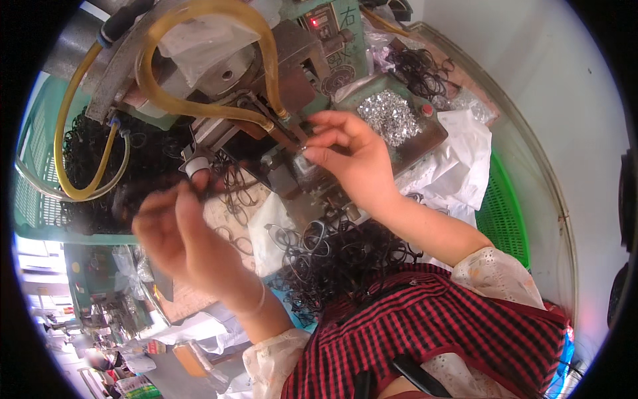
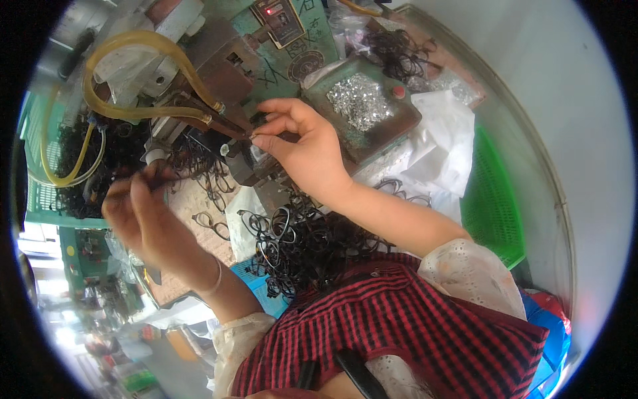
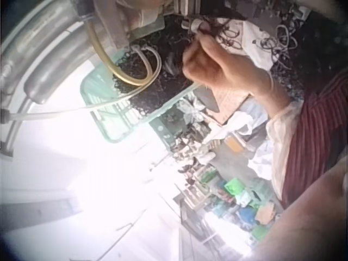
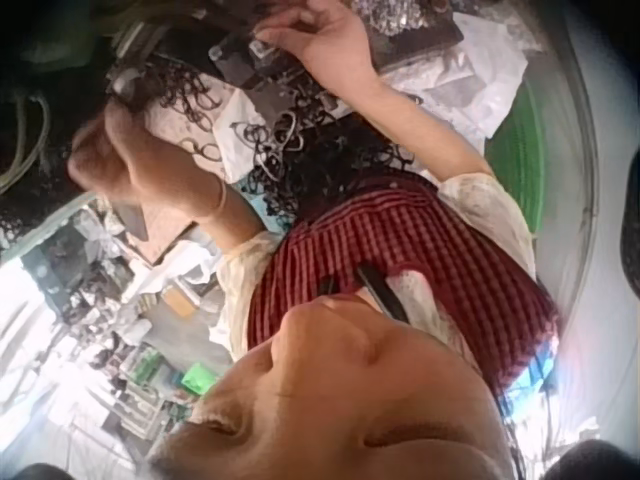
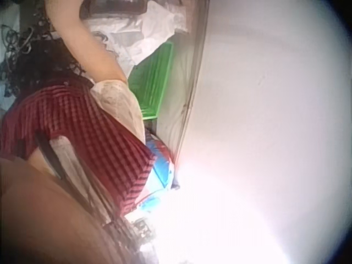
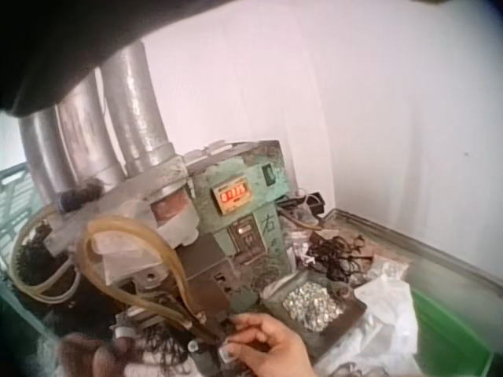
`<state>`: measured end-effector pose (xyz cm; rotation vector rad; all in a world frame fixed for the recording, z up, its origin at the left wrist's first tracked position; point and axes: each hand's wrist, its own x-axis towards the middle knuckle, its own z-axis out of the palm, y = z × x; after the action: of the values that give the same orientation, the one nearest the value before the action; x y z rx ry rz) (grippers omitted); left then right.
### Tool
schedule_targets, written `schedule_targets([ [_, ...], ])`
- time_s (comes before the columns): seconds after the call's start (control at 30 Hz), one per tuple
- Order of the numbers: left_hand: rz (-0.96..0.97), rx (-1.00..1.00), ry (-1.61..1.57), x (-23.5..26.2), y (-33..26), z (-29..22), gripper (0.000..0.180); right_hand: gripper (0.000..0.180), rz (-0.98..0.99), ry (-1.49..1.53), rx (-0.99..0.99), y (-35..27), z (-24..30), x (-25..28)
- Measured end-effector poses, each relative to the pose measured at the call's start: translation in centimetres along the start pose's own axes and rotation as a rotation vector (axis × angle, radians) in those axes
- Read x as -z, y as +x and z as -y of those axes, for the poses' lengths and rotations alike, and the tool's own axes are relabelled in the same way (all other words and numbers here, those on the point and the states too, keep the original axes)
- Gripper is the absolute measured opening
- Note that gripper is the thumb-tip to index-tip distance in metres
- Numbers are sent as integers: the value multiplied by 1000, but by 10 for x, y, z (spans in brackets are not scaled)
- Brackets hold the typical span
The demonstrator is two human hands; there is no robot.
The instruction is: The person repeatedly picks up black elastic hair ties and small silver metal pieces, places them into a machine, and removes the assembled hair accessories. The person works continuously at a workstation with bins of materials and finished items.
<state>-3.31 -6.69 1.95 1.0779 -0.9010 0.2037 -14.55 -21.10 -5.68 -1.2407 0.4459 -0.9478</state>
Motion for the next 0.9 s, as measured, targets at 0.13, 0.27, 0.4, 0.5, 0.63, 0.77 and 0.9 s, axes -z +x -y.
schedule_targets([
  [0.13, -31, 25, -45, -7, 9, 6, 12, 42, -27, 255, -103, 0, 6, -9],
  [0.27, -12, 63, -16, -8, 9, 1, 8, 40, -71, 292, -150, -8, 19, -10],
  [0.4, 48, 108, 102, -17, -19, -15, 13, 41, 201, -257, 254, -16, 33, 21],
  [0.5, 169, 44, 194, -27, -32, -4, 13, 33, 59, -1146, 373, -6, 30, 96],
  [0.63, 239, 202, 220, -43, -24, 1, 12, 19, -165, -1422, 375, 3, -36, 142],
  [0.77, 241, 158, 333, -52, -20, 13, 14, 15, -141, -1293, 498, 28, -37, 136],
  [0.9, 258, 189, 425, -57, -19, 6, 13, 8, -201, -1269, 493, 48, -39, 136],
])
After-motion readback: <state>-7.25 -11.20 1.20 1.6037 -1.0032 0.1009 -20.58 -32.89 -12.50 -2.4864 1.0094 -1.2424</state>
